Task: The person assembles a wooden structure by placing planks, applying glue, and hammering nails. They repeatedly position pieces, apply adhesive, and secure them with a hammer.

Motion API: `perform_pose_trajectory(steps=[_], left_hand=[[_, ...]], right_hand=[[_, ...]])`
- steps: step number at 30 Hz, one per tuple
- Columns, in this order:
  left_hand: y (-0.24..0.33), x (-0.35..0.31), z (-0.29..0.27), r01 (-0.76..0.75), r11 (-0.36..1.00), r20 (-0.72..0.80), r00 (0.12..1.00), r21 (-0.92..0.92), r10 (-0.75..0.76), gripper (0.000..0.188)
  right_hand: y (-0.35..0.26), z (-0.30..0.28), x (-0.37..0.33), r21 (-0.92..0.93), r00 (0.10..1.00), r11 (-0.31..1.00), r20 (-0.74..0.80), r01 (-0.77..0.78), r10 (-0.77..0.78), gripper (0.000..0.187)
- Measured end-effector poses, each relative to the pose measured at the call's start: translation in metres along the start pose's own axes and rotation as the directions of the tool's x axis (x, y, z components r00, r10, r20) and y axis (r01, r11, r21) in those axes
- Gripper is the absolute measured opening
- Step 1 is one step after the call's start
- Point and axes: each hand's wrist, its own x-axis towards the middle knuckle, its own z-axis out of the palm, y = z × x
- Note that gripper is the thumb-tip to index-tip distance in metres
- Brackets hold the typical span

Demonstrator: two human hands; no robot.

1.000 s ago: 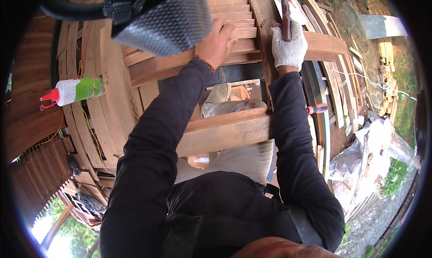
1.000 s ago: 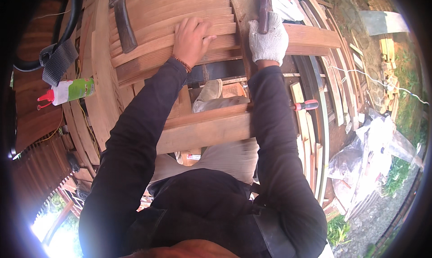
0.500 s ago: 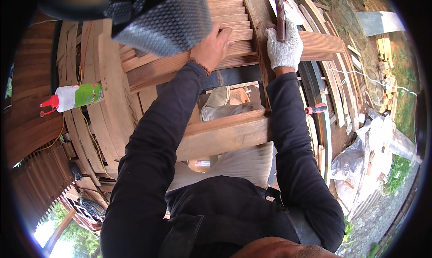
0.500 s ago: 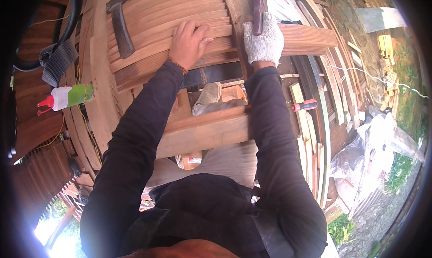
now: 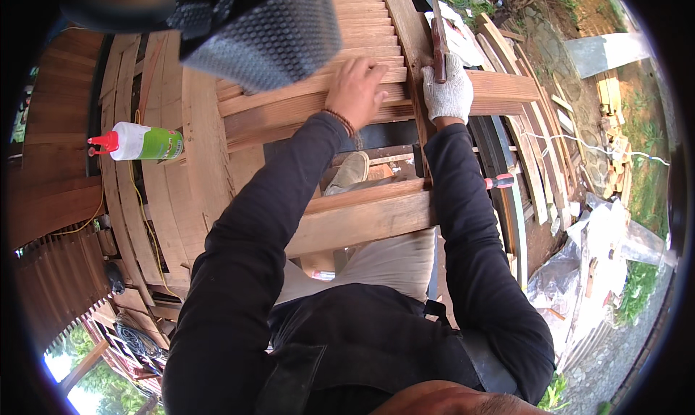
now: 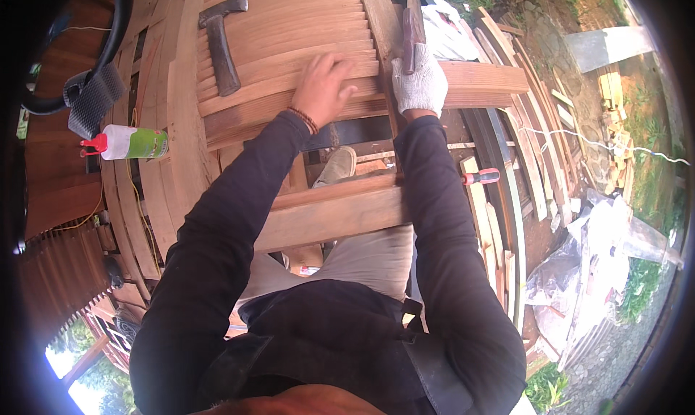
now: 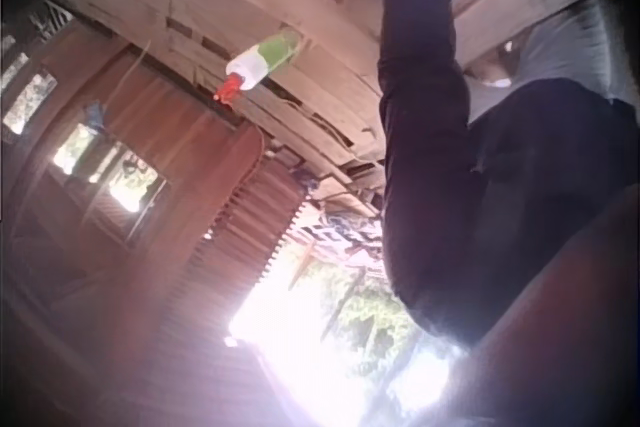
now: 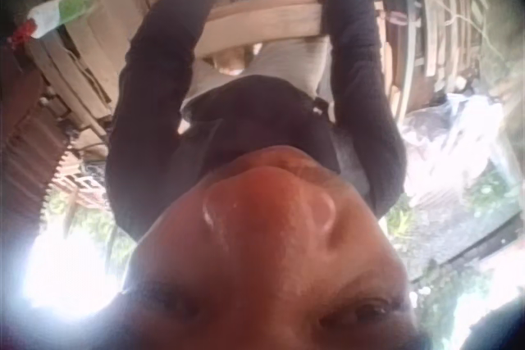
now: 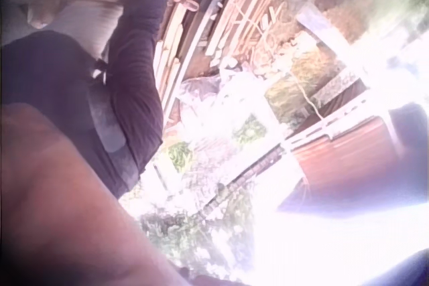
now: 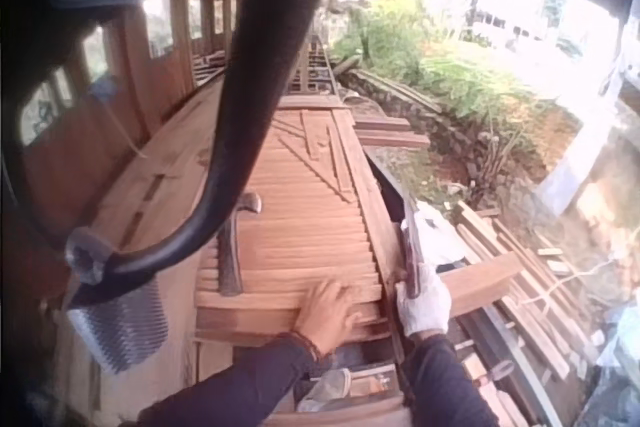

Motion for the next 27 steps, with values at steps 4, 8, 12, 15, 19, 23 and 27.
perform_pose_trajectory(steps=[4, 8, 12, 15, 19, 23, 27], left_hand=[[0.068, -0.069, -0.051, 0.098, 0.975, 0.192, 0.98, -0.2, -0.059, 0.022], [0.069, -0.16, -0.095, 0.234, 0.969, 0.108, 0.968, -0.079, -0.225, 0.019], [0.047, -0.212, -0.115, 0.403, 0.909, -0.037, 0.912, -0.105, -0.409, 0.02], [0.035, -0.22, -0.113, 0.456, 0.88, -0.094, 0.878, -0.131, -0.469, 0.021], [0.044, -0.211, -0.114, 0.477, 0.867, -0.012, 0.875, -0.14, -0.484, 0.02], [0.043, -0.215, -0.111, 0.459, 0.886, -0.102, 0.88, -0.073, -0.464, 0.019], [0.045, -0.211, -0.111, 0.458, 0.884, -0.105, 0.879, -0.087, -0.466, 0.02]], right_hand=[[0.002, 0.001, 0.002, -0.063, 0.997, 0.997, 0.067, 0.034, -0.03, 0.04], [-0.003, 0.001, 0.005, -0.156, 0.997, 0.987, 0.078, 0.035, -0.023, 0.047], [0.001, -0.003, 0.015, -0.146, 0.997, 0.988, -0.05, 0.055, -0.063, 0.035], [-0.032, -0.013, 0.008, -0.189, 0.986, 0.97, -0.041, 0.151, -0.161, 0.027], [-0.069, 0.003, -0.007, -0.163, 0.852, 0.837, 0.107, 0.523, -0.512, 0.03], [-0.117, 0.028, -0.009, -0.21, 0.674, 0.643, 0.293, 0.737, -0.678, 0.022], [-0.131, 0.05, 0.004, -0.262, 0.649, 0.596, 0.382, 0.759, -0.658, 0.028]])
